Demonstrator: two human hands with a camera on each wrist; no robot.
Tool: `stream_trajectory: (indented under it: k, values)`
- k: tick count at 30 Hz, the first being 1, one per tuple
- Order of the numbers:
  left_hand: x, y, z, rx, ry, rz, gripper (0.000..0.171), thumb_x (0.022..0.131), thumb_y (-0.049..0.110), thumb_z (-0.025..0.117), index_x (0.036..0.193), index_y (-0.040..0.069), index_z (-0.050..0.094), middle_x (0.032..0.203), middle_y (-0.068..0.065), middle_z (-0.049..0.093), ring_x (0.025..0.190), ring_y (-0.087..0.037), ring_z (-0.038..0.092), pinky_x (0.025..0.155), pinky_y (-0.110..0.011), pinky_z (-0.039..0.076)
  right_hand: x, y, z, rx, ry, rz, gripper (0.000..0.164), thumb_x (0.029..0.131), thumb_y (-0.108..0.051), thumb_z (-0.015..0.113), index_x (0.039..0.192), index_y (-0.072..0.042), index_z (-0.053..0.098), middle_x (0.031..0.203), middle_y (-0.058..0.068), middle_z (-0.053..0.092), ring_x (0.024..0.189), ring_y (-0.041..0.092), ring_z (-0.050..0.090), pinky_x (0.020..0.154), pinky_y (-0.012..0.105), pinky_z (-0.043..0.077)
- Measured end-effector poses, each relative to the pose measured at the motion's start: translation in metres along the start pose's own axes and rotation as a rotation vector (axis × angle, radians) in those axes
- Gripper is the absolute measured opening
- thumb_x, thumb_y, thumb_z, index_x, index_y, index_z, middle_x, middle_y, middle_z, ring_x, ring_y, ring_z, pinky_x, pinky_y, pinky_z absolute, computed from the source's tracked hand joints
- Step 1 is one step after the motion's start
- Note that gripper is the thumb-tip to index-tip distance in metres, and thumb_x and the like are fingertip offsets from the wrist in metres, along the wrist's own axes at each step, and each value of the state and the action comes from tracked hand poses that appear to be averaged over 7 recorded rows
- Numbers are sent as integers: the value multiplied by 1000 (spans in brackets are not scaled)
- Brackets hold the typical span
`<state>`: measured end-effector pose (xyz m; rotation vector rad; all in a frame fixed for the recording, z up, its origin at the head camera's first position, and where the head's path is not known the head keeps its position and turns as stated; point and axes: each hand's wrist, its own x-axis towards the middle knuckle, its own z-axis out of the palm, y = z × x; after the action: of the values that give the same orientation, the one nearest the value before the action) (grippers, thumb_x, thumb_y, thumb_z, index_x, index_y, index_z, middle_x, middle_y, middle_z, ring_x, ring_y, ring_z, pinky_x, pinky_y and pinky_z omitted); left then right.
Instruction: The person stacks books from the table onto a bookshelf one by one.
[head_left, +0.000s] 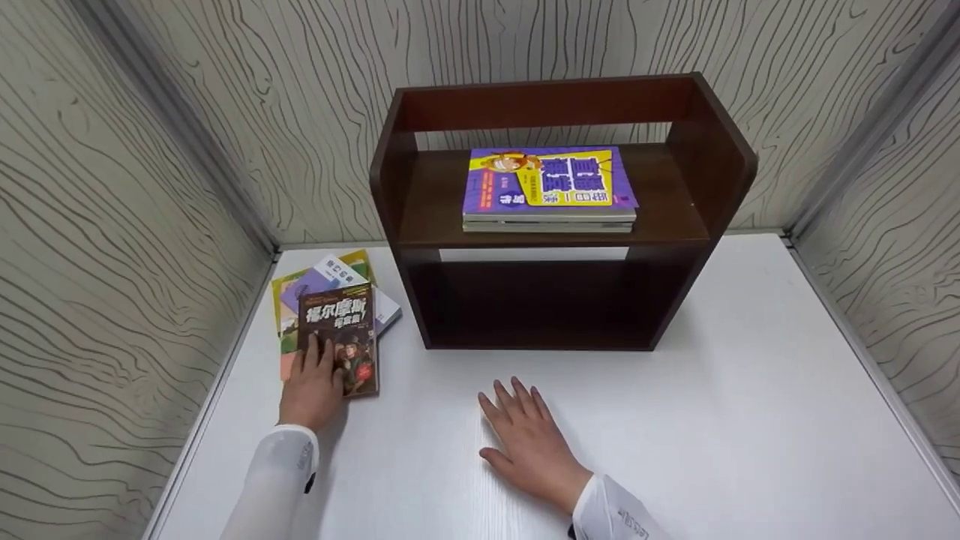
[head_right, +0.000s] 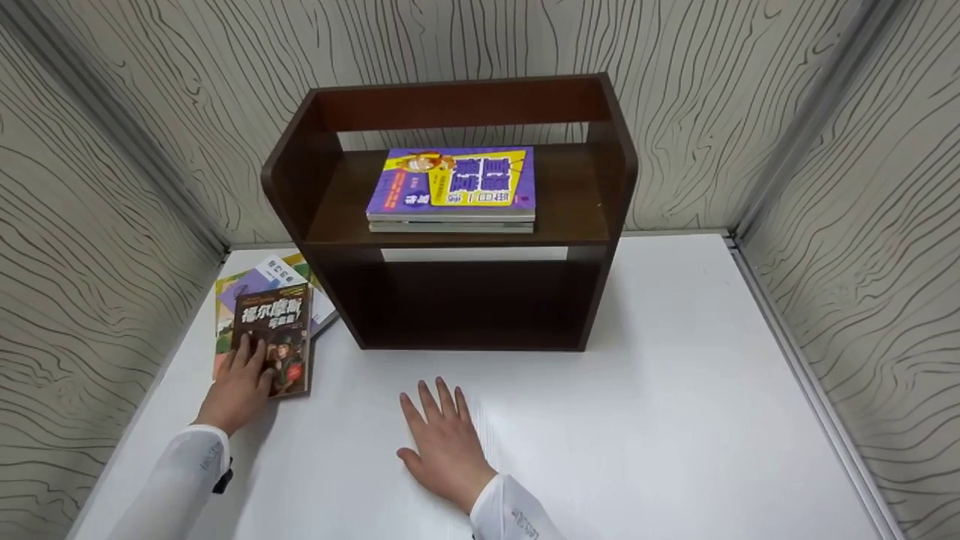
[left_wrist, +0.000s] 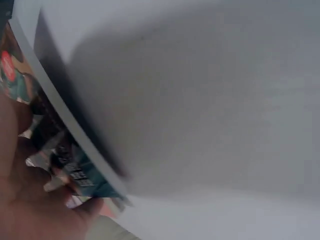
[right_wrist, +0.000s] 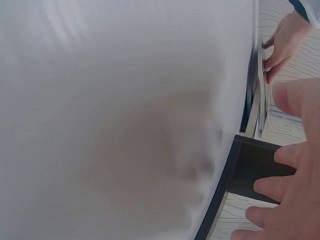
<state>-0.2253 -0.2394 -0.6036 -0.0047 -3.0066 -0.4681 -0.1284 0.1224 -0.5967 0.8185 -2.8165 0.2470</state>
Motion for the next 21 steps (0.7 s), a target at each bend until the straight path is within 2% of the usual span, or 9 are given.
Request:
stream_trajectory:
  k: [7,13,16,21]
  values:
    - [-22,18,3,53,3,-27,59,95,32,49,145,5,30,152,-17,17,125,-49,27,88,-62,39,0,3,2,-13,-1,-2,74,89,-54,50,148,-16,26,150,14,25,138,37,13,109,54,14]
    - [-42,33,7,116,-15,-18,61,94,36,52,143,5,34,150,-20,19,105,-43,43,73,-51,48,0,3,5,-4,-8,-6,73,89,-53,51,147,-15,27,149,15,26,137,38,15,109,54,14]
    - [-51,42,9,182,-34,6,63,93,40,52,142,3,36,149,-22,21,90,-36,45,60,-42,49,0,2,6,-3,-15,-6,73,89,-52,51,147,-15,28,149,16,26,137,38,14,109,54,14]
    - [-64,59,11,291,-41,61,65,92,43,52,137,-2,41,145,-26,27,83,-32,45,51,-36,44,2,2,7,-8,-23,-9,72,89,-52,51,146,-14,30,149,16,26,137,38,15,109,54,14]
